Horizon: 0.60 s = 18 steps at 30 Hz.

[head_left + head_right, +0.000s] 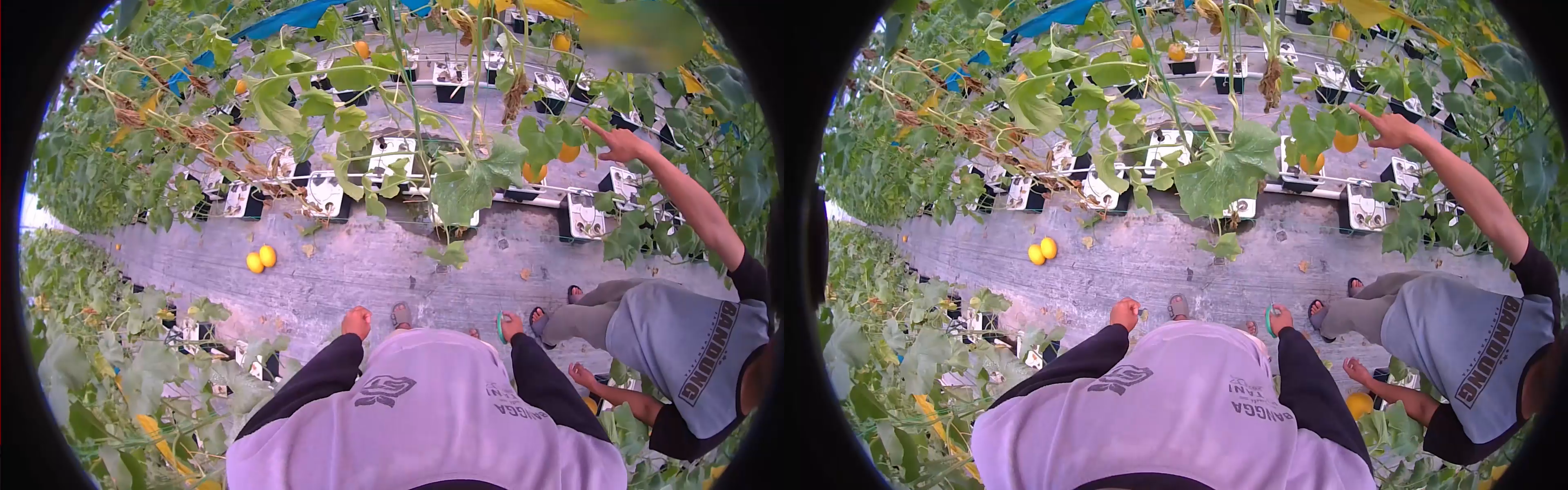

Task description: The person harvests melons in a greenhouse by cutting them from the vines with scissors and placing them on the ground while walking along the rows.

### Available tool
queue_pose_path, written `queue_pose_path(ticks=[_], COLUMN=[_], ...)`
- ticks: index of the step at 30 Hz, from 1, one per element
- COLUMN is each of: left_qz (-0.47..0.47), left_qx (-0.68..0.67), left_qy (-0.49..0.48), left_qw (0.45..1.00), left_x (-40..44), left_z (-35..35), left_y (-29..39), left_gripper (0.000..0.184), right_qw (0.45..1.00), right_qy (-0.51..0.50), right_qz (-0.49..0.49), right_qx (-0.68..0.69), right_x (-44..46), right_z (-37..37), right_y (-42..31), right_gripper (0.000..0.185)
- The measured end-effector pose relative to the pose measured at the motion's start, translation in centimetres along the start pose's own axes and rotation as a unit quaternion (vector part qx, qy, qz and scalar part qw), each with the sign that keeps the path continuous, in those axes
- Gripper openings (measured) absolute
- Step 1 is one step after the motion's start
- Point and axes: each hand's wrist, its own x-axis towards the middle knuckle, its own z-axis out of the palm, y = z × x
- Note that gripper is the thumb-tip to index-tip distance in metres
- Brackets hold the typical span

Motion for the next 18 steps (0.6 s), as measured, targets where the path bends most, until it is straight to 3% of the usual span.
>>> queue_pose_path(ticks=[1, 3, 5, 6, 7, 8, 10, 14, 18], left_qz=[-0.006, 0.031, 0.058, 0.104, 0.150, 0.157, 0.233, 0.293, 0.357], left_qx=[-0.016, -0.048, -0.084, -0.099, -0.118, -0.118, -0.124, -0.132, -0.141], left_qy=[0.002, -0.008, -0.037, -0.055, -0.069, -0.082, -0.136, -0.154, -0.130], left_qw=[1.000, 0.998, 0.994, 0.988, 0.979, 0.977, 0.955, 0.934, 0.914], left_x=[0.0, 1.0, 1.8, 2.4, 3.3, 4.2, 5.7, 9.1, 12.8], left_z=[-0.2, 0.5, 1.0, 1.2, 1.6, 1.8, 2.0, 1.8, 4.3], left_y=[-0.3, -1.3, -0.9, -0.4, 0.4, 1.5, 4.4, 12.2, 18.3], left_gripper=[0.012, 0.012, 0.011, 0.012, 0.013, 0.013, 0.016, 0.015, 0.012], right_qw=[0.999, 0.971, 0.966, 0.928, 0.904, 0.907, 0.875, 0.834, 0.870], right_qy=[0.025, 0.014, 0.090, 0.082, 0.129, 0.175, 0.137, -0.014, -0.082], right_qz=[0.002, -0.077, -0.131, -0.153, -0.246, -0.265, -0.315, -0.373, -0.408], right_qx=[0.029, 0.226, 0.205, 0.329, 0.324, 0.276, 0.342, 0.406, 0.263], right_x=[1.1, 5.5, 10.0, 10.4, 13.2, 13.7, 14.1, 13.7, 13.6], right_z=[-1.2, -2.0, -4.2, -6.0, -6.5, -7.8, -8.7, -6.8, -4.5], right_y=[-5.5, -12.1, -19.9, -25.3, -27.9, -31.7, -37.7, -44.4, -47.3], right_gripper=[0.033, 0.048, 0.048, 0.052, 0.053, 0.051, 0.049, 0.047, 0.051])
